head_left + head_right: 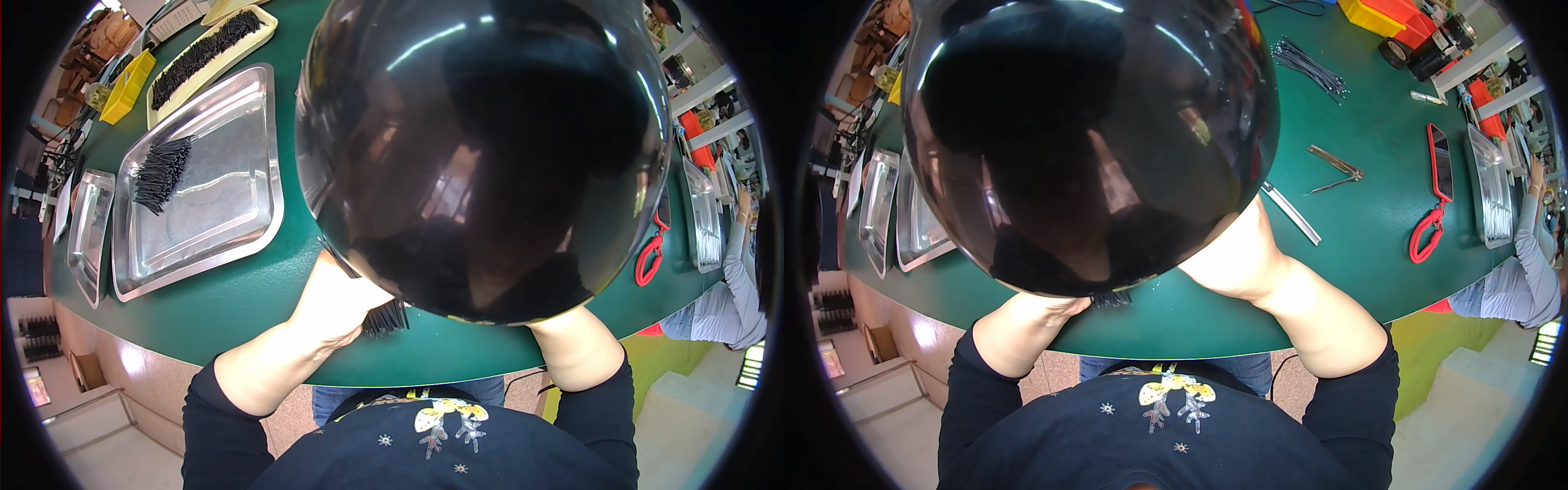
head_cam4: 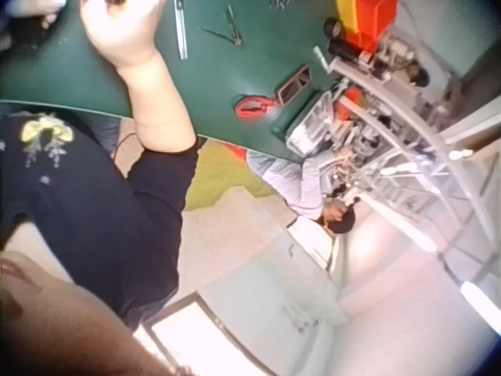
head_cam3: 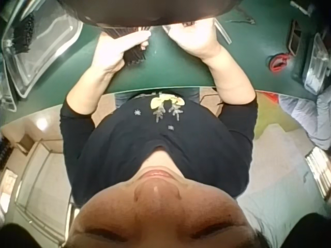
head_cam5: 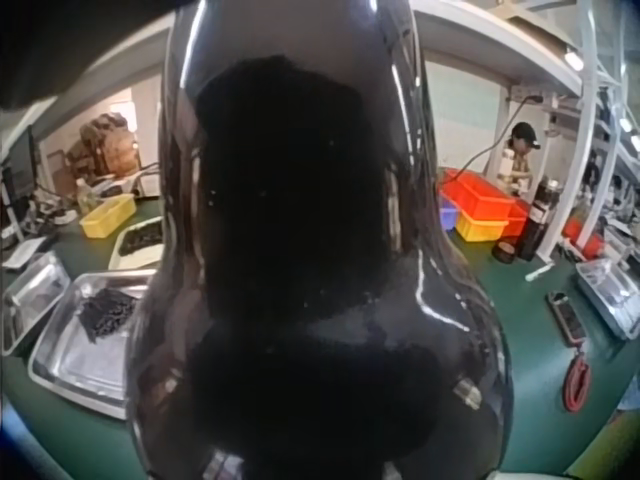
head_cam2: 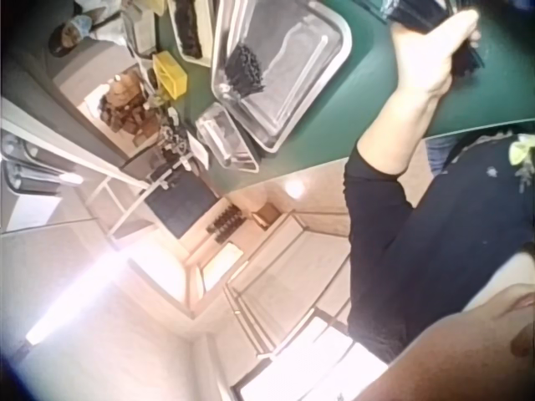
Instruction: Bundling and sorting small electronic components at a factory workbench.
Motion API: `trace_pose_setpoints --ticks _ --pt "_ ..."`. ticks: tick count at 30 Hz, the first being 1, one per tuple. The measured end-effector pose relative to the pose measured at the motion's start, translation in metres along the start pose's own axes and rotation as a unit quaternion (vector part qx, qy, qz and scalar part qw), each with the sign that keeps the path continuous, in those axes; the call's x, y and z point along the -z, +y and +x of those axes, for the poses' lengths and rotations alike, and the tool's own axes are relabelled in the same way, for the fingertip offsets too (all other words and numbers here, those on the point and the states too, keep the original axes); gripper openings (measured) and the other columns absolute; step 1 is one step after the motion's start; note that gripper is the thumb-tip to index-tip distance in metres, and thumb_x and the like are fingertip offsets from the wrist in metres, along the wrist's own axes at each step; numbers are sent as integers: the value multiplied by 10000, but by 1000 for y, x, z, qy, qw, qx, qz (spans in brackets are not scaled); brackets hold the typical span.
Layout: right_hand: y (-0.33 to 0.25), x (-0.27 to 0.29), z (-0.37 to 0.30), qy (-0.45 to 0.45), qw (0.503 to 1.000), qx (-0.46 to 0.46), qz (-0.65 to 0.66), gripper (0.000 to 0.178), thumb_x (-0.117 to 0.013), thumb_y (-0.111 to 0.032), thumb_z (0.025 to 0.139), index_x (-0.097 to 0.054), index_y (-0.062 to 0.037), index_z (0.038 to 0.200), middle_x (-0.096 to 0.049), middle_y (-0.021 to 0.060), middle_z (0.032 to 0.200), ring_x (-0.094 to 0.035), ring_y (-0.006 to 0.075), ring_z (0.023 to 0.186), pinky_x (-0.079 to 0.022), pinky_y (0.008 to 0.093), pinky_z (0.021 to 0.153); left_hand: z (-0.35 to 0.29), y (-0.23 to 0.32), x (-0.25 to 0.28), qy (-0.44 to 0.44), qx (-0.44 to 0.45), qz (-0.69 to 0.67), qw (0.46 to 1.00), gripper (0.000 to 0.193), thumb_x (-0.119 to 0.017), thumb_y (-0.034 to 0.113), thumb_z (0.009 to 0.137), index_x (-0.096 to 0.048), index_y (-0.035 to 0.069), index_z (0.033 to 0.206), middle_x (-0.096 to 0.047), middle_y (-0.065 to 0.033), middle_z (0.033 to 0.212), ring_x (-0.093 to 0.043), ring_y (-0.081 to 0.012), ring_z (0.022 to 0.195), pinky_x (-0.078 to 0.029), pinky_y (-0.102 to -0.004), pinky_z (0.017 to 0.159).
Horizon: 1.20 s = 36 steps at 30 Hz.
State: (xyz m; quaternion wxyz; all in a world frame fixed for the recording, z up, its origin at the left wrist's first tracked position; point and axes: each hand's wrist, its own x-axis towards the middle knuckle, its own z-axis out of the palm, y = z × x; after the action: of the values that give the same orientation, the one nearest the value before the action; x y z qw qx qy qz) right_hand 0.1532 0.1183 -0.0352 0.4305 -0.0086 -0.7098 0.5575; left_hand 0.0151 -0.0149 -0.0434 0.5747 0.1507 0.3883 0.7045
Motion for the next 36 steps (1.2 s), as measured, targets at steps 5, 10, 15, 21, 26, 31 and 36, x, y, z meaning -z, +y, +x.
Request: trace_pose_setpoints --ticks 5,10,15,21,26,31,36 --pt "2 -1 -4 36 984 -50 169 747 -723 -49 610 -322 67 1229 -465 155 1169 -474 220 1059 -382 336 899 2 -8 10 -21 11 10 1000 190 -588 -139 601 -529 -57 762 -543 -93 573 -612 -213 542 -551 -341 550" --pt "2 7 -1 -38 996 -28 78 770 -734 -57 604 -315 52 1241 -456 153 1181 -467 224 1069 -373 339 910 0 2 -4 24 28 26 999 188 -584 -141 604 -527 -54 761 -536 -90 559 -612 -210 537 -552 -342 552" --pt "-3 0 -5 5 979 -83 188 798 -734 -70 609 -284 50 1258 -416 161 1219 -440 224 1099 -364 346 921 3 -9 15 -22 6 14 1000 178 -578 -148 610 -518 -68 758 -539 -106 557 -618 -226 545 -556 -350 560" --pt "1 1 -13 65 957 -174 223 760 -709 -52 639 -285 33 1263 -403 169 1224 -439 220 1092 -377 348 909 -1 0 5 10 83 -5 997 118 -575 -149 625 -529 -86 713 -573 -163 597 -623 -273 553 -558 -370 581" --pt "-5 9 -10 -18 921 -305 240 520 -699 -58 660 -457 30 1112 -524 144 1062 -518 206 976 -425 318 840 -2 5 2 -80 177 -107 975 79 -594 -72 704 -601 -97 778 -608 -209 730 -625 -289 673 -534 -361 654" --pt "-12 13 -3 -167 935 -314 13 431 -709 -68 652 -540 26 1037 -592 131 967 -561 191 912 -451 303 803 -1 7 2 -105 299 -139 938 60 -585 -68 724 -618 -83 772 -612 -204 767 -622 -271 698 -525 -348 655" --pt "-31 2 16 -37 952 -297 60 499 -697 -58 655 -487 44 1097 -581 131 995 -558 199 924 -446 306 814 -1 18 -17 -64 203 -90 973 125 -603 -95 686 -603 -80 811 -613 -189 745 -627 -252 668 -533 -327 631"
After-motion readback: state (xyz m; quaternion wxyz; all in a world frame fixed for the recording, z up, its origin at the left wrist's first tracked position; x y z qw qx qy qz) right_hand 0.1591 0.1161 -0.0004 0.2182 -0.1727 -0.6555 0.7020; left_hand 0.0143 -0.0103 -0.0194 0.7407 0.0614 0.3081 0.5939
